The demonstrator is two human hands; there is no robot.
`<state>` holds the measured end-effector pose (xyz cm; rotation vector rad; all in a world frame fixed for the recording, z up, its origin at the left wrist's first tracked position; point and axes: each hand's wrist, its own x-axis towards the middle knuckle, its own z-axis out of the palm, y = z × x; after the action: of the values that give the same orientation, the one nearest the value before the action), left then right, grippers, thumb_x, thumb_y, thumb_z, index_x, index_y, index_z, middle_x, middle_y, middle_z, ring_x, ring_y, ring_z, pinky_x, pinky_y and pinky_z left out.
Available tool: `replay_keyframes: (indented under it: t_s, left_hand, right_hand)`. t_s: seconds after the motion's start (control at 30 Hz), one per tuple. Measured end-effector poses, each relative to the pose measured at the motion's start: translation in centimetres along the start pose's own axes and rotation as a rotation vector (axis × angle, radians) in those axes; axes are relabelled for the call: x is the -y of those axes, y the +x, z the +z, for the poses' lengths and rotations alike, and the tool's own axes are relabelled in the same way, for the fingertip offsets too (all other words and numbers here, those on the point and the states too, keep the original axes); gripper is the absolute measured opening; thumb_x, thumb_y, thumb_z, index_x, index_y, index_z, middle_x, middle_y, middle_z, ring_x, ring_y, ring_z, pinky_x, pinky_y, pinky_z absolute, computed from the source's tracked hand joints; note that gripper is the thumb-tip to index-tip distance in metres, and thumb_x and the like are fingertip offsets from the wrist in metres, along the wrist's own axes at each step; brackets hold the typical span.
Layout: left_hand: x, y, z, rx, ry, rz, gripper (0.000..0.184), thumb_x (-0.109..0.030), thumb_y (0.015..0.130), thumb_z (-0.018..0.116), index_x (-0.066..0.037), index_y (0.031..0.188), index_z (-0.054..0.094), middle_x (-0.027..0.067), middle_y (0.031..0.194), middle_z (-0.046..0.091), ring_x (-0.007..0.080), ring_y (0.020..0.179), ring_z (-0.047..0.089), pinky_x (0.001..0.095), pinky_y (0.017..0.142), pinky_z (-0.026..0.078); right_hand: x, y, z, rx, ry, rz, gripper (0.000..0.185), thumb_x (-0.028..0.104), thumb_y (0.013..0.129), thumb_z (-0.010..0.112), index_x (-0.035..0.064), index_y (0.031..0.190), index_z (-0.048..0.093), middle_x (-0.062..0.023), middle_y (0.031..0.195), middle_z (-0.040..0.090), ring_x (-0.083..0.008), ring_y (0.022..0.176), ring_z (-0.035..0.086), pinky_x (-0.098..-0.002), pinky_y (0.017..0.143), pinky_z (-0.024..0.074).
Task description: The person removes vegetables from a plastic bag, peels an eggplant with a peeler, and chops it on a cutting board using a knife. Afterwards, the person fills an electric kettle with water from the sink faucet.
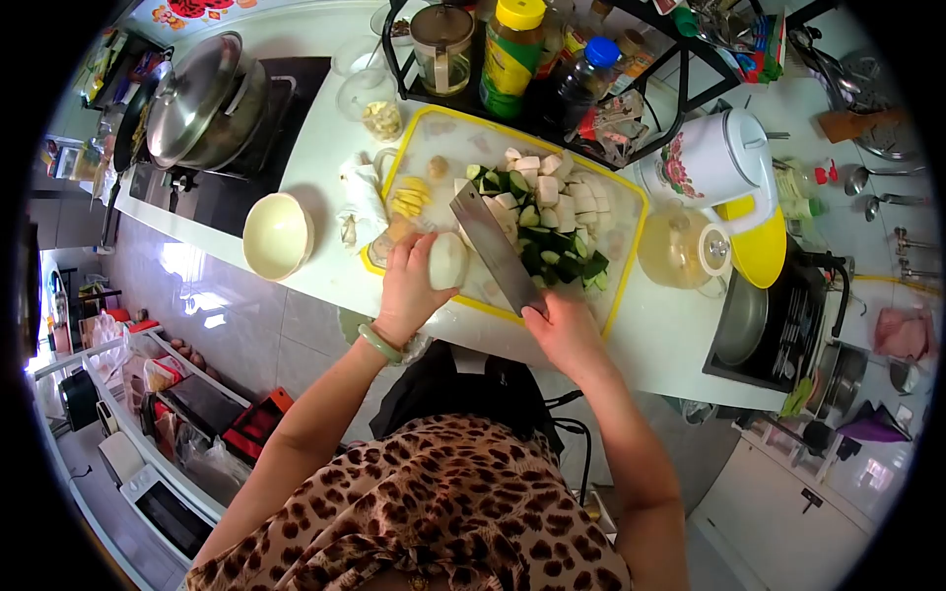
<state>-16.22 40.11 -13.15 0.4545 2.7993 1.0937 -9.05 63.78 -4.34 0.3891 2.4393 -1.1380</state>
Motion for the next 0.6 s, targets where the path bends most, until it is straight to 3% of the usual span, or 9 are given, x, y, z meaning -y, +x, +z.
replay_keyframes:
  t_s: [0.1, 0.2, 0.27, 0.37, 0.4, 0.43, 0.6]
  left_hand:
    - [0.6, 0.4, -0.5, 0.018, 0.000, 0.063, 0.087, -0.015, 0.057, 0.089, -0.005, 0.133, 0.048, 0.0179, 0.129, 0.048, 0.0388, 0.124, 0.045, 0.0443, 0.103, 0.041]
    - [0.1, 0.2, -1.8, -0.071, -0.052, 0.023, 0.079, -0.014, 0.059, 0.087, -0.005, 0.129, 0.052, 0.0180, 0.130, 0.049, 0.0382, 0.119, 0.048, 0.0439, 0.102, 0.042]
    - [0.8, 0.4, -2.4, -0.105, -0.120, 0.008, 0.081, -0.013, 0.062, 0.084, -0.004, 0.134, 0.048, 0.0169, 0.133, 0.048, 0.0345, 0.121, 0.049, 0.0421, 0.104, 0.042]
    - [-0.6, -1.0, -2.0, -0.158, -0.828, -0.231, 0.090, -0.011, 0.065, 0.084, -0.003, 0.141, 0.037, 0.0144, 0.134, 0.046, 0.0280, 0.125, 0.047, 0.0395, 0.107, 0.039]
    - [0.3, -1.2, -0.9, -0.087, -0.882, -0.255, 0.099, -0.010, 0.065, 0.085, 0.000, 0.145, 0.028, 0.0125, 0.134, 0.044, 0.0238, 0.126, 0.045, 0.0373, 0.110, 0.036]
    - [-0.1, -1.3, -0.5, -0.077, -0.825, -0.180, 0.096, 0.000, 0.068, 0.084, -0.001, 0.145, 0.026, 0.0135, 0.138, 0.041, 0.0241, 0.127, 0.047, 0.0373, 0.108, 0.041]
    - [-0.6, -1.9, 2.1, -0.083, -0.544, -0.264, 0.096, -0.002, 0.064, 0.086, 0.000, 0.142, 0.029, 0.0165, 0.136, 0.041, 0.0265, 0.127, 0.047, 0.0370, 0.107, 0.042]
  right_hand:
    - [1.2, -0.4, -0.7, 0.106, 0.111, 0.192, 0.030, 0.025, 0.092, 0.064, -0.0039, 0.095, 0.060, -0.0108, 0.066, 0.062, -0.0205, 0.050, 0.058, -0.0360, 0.050, 0.0470]
    - [0.4, -0.7, 0.0, 0.120, 0.261, 0.219, 0.028, 0.026, 0.094, 0.063, -0.0021, 0.093, 0.059, -0.0037, 0.061, 0.054, -0.0105, 0.043, 0.049, -0.0298, 0.041, 0.0405]
    - [0.0, -0.6, 0.5, 0.180, 0.403, 0.200, 0.026, 0.024, 0.095, 0.062, -0.0011, 0.092, 0.058, -0.0021, 0.061, 0.053, -0.0100, 0.043, 0.048, -0.0279, 0.040, 0.0398]
    - [0.8, -0.8, 1.3, 0.200, 0.525, 0.200, 0.023, 0.022, 0.097, 0.061, 0.0015, 0.090, 0.054, -0.0006, 0.059, 0.051, -0.0089, 0.042, 0.045, -0.0260, 0.040, 0.0360]
    - [1.4, -0.9, 1.3, 0.193, 0.544, 0.207, 0.022, 0.021, 0.097, 0.060, 0.0025, 0.088, 0.052, -0.0002, 0.059, 0.050, -0.0085, 0.041, 0.044, -0.0256, 0.040, 0.0343]
    - [1.7, -1.0, 1.4, 0.186, 0.546, 0.199, 0.021, 0.021, 0.097, 0.060, 0.0018, 0.090, 0.054, -0.0004, 0.059, 0.051, -0.0084, 0.041, 0.045, -0.0258, 0.039, 0.0350]
    - [3.5, -1.9, 0.8, 0.118, 0.383, 0.182, 0.021, 0.019, 0.095, 0.061, -0.0018, 0.093, 0.058, -0.0047, 0.059, 0.055, -0.0132, 0.044, 0.048, -0.0303, 0.042, 0.0387]
